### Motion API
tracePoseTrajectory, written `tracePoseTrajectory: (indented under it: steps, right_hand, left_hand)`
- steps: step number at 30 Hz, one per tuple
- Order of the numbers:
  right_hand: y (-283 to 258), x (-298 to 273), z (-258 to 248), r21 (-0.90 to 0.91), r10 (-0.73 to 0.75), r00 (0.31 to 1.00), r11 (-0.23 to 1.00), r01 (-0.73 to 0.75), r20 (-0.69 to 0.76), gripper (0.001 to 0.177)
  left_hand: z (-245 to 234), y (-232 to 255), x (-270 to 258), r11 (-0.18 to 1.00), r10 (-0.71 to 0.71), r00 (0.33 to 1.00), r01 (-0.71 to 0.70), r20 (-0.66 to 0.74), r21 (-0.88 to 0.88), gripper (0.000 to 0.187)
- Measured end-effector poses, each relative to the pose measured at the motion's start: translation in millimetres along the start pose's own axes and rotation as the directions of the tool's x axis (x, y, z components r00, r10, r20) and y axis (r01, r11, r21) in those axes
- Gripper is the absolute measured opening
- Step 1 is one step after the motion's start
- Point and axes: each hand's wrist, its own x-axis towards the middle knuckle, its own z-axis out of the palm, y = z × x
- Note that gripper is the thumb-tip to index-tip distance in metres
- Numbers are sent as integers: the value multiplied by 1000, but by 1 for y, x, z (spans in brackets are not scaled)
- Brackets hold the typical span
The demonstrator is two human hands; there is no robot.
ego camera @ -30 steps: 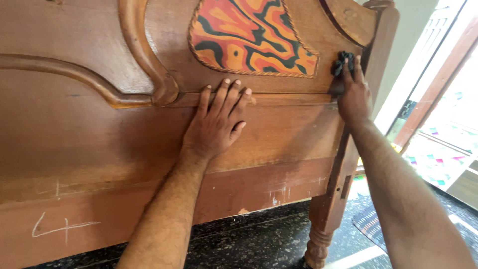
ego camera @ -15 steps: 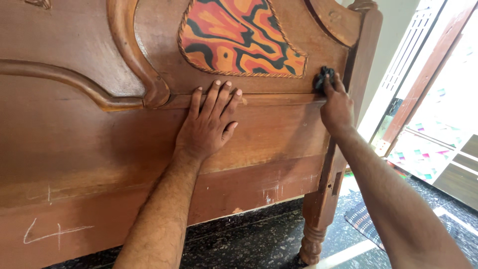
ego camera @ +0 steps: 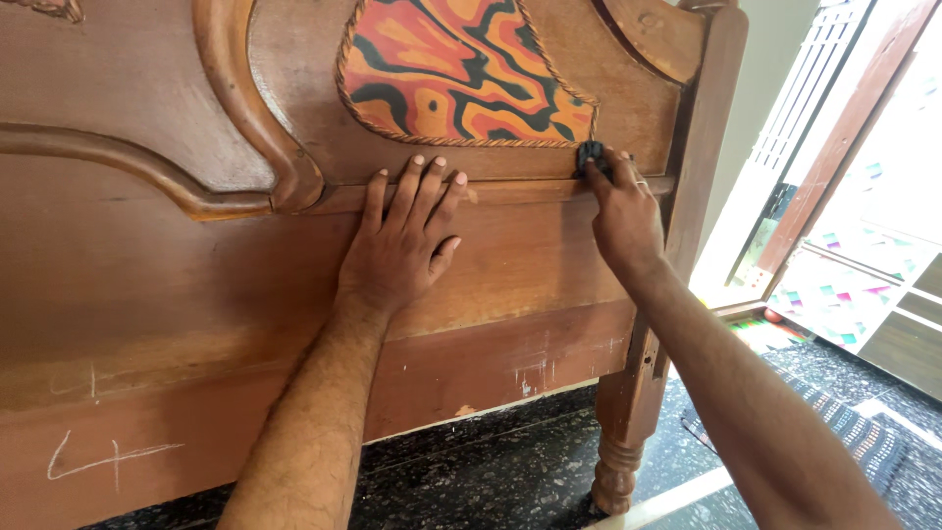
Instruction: The person wipes the surface of a wooden headboard with a dark cloth. They move the cloth back and forth across the flat and carved areas, focusing on the lower and middle sections of the headboard.
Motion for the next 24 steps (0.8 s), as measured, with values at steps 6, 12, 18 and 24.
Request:
tracePoseTrajectory:
  steps: [6,12,18,24]
  right_hand:
    - [-37,2,-12,118,-68,997,991,71,-26,67]
    - [-87,-6,-20,111,-317,931,934,340,-179,55]
    - [-59,-13,-20,37,-330,938,941,336,-109,69]
    - [4,-29,-23,22,-160,986,987,161,-41,78]
  left_hand:
    - [2,-1,1,1000,4,1000,-4,-15,2,79]
    - [3,-1,0,1000,6,1000,-6,-29,1,80]
    - [4,-2,-2,1000,9,1000,-9,-16,-8,81]
    - [3,-2,-1,1000,17,1000,-18,-26,-19,80]
